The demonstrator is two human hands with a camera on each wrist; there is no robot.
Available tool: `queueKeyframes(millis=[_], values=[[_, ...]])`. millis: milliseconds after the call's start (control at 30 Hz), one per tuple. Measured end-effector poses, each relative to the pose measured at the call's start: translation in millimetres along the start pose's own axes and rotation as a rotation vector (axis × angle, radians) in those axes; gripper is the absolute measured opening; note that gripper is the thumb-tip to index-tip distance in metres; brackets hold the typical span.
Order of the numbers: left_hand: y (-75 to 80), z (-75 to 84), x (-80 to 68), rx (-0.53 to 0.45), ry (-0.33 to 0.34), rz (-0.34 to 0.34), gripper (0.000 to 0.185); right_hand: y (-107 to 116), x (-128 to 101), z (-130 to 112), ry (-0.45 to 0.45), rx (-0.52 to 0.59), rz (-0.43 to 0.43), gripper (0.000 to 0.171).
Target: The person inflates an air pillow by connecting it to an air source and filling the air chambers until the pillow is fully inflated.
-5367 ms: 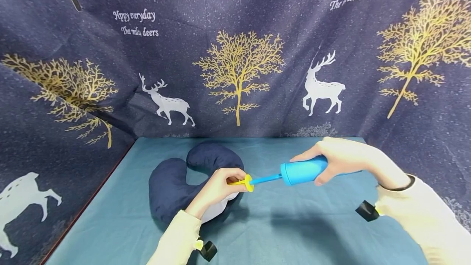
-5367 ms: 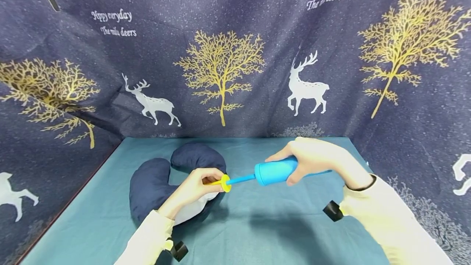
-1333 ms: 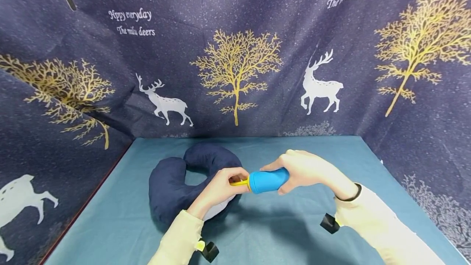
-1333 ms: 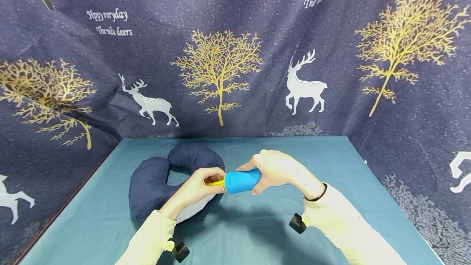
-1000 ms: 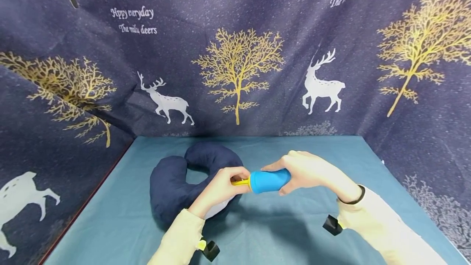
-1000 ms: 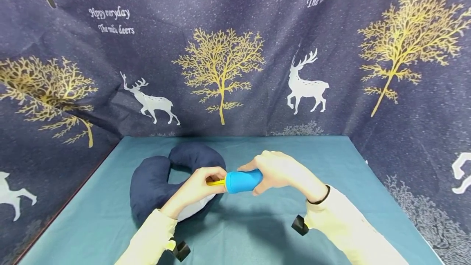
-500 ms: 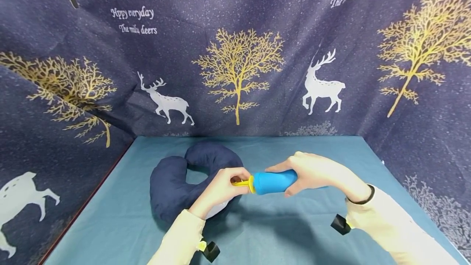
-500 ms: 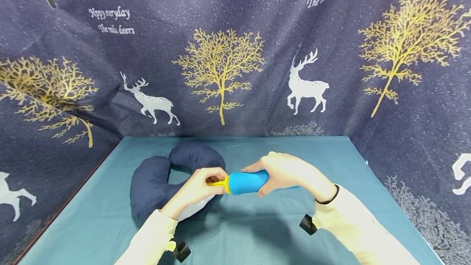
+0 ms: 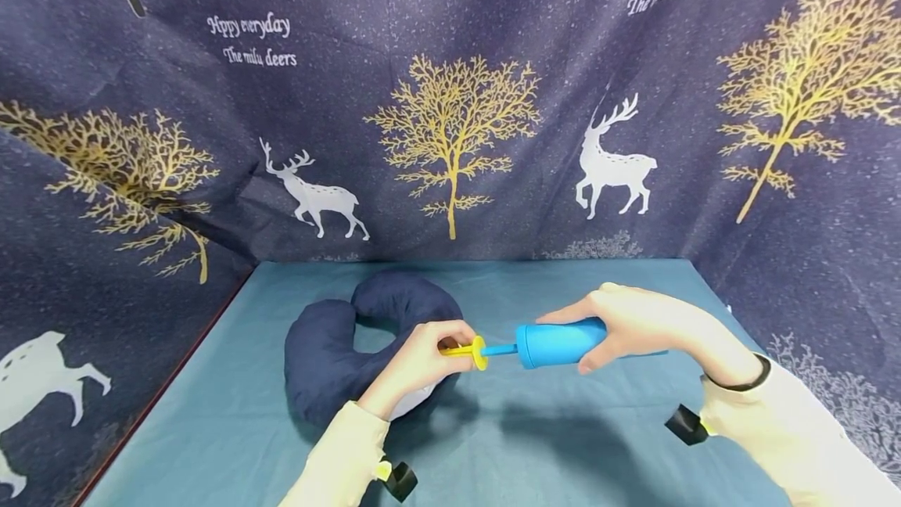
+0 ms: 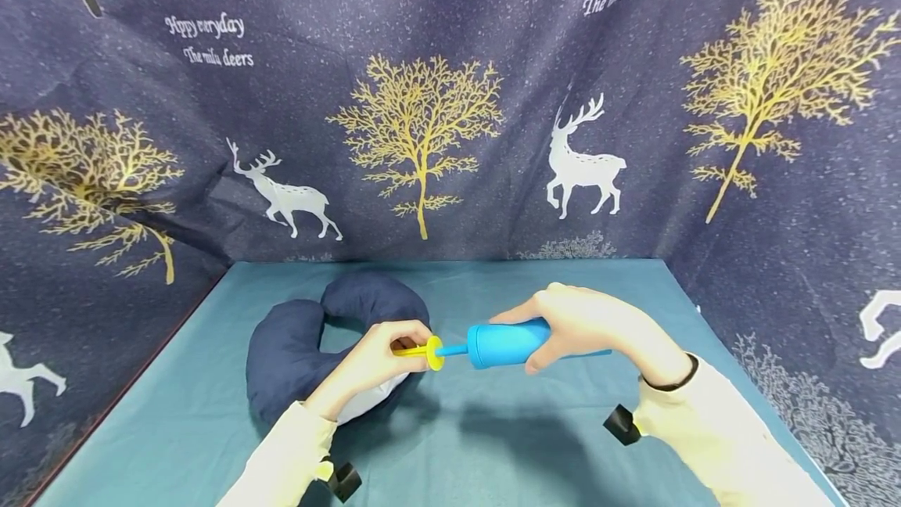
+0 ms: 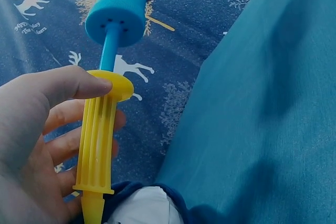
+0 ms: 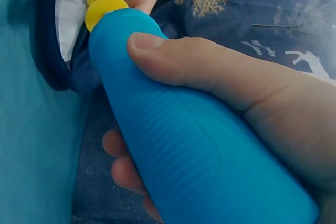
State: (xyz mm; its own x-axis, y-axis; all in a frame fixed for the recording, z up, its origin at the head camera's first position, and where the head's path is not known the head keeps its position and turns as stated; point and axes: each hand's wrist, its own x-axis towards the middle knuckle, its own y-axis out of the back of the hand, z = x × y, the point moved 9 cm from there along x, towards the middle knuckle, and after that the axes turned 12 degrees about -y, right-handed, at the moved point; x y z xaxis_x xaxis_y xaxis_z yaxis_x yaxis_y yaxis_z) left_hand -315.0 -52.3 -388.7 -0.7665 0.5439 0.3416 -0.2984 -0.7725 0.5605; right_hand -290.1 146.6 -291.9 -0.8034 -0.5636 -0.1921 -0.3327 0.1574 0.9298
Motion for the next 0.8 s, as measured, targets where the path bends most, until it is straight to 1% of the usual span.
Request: queueKeyframes(millis=[167,400,600,800], values=[[0.4,-0.9,-1.3,0.0,0.002,-0.004,0.015,4,-7,7,-0.005,0.01,-0.003,0.066],[0.8,-0.2,-2.9,0.01,-0.002,-0.007,0.015,9,-17,15,-0.007,-0.01,0.008,0.067],[1.4,0.1,-3.0,0.02,-0.015,-0.004,0.014,12,-24,21,-0.036,-0.012,0.002,0.066],[1.7,-0.2,-2.9,0.014,-0.017,-0.004,0.014,19,-35,29,-0.016,0.014,-0.005,0.067]])
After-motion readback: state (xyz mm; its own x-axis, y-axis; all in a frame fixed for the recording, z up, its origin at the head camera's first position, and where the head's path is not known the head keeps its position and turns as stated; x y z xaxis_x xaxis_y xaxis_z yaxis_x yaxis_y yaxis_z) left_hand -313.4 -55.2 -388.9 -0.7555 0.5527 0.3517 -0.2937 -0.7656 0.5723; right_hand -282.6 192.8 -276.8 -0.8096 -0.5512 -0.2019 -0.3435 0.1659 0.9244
